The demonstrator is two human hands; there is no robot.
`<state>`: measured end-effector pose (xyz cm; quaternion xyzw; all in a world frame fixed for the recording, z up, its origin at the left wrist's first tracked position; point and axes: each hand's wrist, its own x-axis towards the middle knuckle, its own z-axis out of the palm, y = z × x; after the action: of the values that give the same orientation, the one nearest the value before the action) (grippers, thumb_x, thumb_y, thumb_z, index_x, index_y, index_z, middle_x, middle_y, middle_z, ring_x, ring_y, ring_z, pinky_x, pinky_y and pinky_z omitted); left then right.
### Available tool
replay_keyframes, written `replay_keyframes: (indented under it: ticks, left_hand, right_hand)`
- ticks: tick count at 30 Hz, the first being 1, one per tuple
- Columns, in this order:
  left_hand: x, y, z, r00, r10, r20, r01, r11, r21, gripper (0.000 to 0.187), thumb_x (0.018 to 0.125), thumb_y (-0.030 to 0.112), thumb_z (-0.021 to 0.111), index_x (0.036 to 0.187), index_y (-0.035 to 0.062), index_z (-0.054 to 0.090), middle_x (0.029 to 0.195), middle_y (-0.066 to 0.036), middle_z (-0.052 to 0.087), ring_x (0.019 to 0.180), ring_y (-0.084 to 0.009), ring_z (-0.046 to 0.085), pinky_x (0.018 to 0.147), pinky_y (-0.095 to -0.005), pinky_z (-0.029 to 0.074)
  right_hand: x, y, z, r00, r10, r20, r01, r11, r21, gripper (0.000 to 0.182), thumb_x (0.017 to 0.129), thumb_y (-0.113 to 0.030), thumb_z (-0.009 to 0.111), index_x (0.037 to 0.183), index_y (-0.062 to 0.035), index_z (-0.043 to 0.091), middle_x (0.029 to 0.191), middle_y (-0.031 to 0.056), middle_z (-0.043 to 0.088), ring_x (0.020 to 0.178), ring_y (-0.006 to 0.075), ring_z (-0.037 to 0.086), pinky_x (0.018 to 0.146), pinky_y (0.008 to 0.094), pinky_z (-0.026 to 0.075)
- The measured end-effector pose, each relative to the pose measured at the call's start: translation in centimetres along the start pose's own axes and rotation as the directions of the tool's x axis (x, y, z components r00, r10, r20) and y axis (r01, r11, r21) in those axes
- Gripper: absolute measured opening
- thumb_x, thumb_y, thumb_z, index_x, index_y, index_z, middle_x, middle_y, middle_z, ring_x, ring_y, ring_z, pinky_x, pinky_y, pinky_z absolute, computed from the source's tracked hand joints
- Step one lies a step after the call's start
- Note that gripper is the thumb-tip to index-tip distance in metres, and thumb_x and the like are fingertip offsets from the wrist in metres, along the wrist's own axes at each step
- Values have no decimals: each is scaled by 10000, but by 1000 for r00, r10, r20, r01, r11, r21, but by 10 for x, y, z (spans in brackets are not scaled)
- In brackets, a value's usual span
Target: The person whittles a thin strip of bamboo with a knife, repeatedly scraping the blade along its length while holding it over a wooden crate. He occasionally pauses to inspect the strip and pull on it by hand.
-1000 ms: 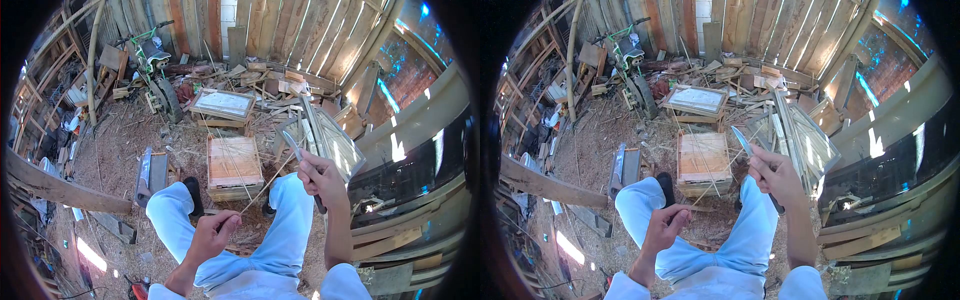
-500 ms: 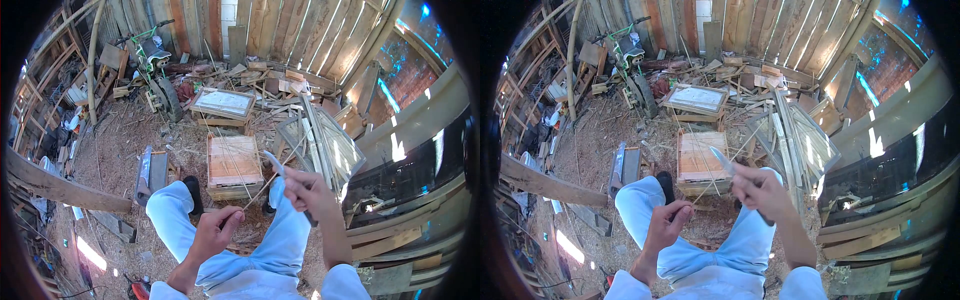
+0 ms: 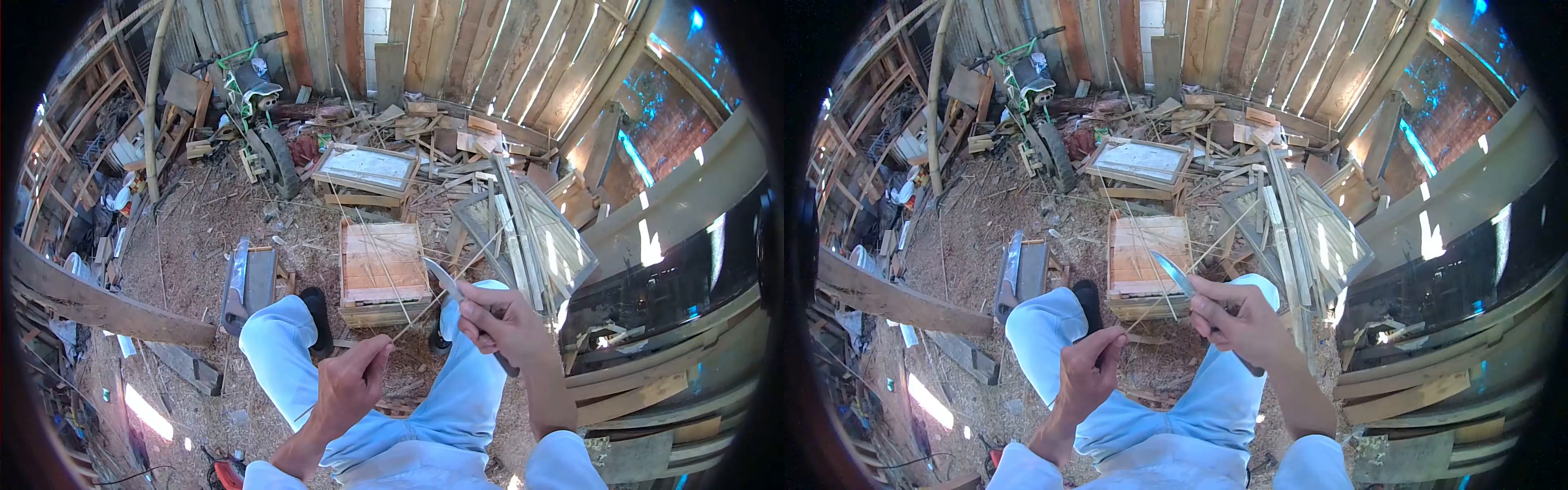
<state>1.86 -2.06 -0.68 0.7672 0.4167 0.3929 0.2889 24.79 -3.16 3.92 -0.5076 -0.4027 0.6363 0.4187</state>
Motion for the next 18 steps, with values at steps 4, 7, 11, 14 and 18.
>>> replay_keyframes:
  ticks: [4, 7, 11, 14, 18]
  left_hand:
    - [2, 4, 3, 1000, 7, -3, -6, 1000, 12, 145, 813, 1, 629, 955, 21, 603, 793, -128, 655, 603, -274, 638, 482, -323, 473]
    - [5, 3, 5, 997, 72, -32, -72, 997, 7, 138, 812, 0, 629, 945, 23, 603, 792, -131, 654, 607, -280, 639, 482, -329, 472]
    - [0, 1, 0, 999, 32, -4, -32, 999, 25, 132, 816, 1, 624, 944, 25, 602, 795, -134, 654, 614, -289, 639, 483, -336, 471]
    - [-2, -1, 2, 999, 39, -4, -39, 999, 18, 127, 820, 3, 620, 943, 28, 601, 795, -130, 656, 612, -291, 636, 480, -340, 469]
    - [3, 2, 1, 999, 41, -18, -40, 998, 50, 123, 821, 3, 618, 940, 29, 601, 781, -127, 653, 603, -289, 631, 479, -337, 467]
  right_hand:
    - [0, 15, 11, 989, 35, 141, -43, 998, 48, 365, 958, -175, 510, 1316, -104, 500, 658, -35, 500, 538, 25, 402, 449, 174, 299]
    - [3, 13, 4, 970, 32, 239, -58, 993, 104, 364, 956, -165, 509, 1316, -111, 502, 668, -35, 504, 542, 26, 407, 448, 176, 305]
    - [3, 4, -13, 998, -11, 56, 9, 999, 38, 364, 950, -165, 521, 1305, -87, 508, 662, -28, 495, 536, 29, 402, 440, 178, 307]
    - [3, -4, -12, 999, 27, -36, -26, 1000, 11, 368, 943, -166, 535, 1297, -67, 513, 656, -19, 485, 525, 35, 394, 435, 180, 319]
    - [1, 5, 1, 997, -19, 73, 14, 998, 64, 344, 941, -155, 539, 1270, -53, 530, 657, -12, 485, 508, 28, 385, 416, 176, 287]
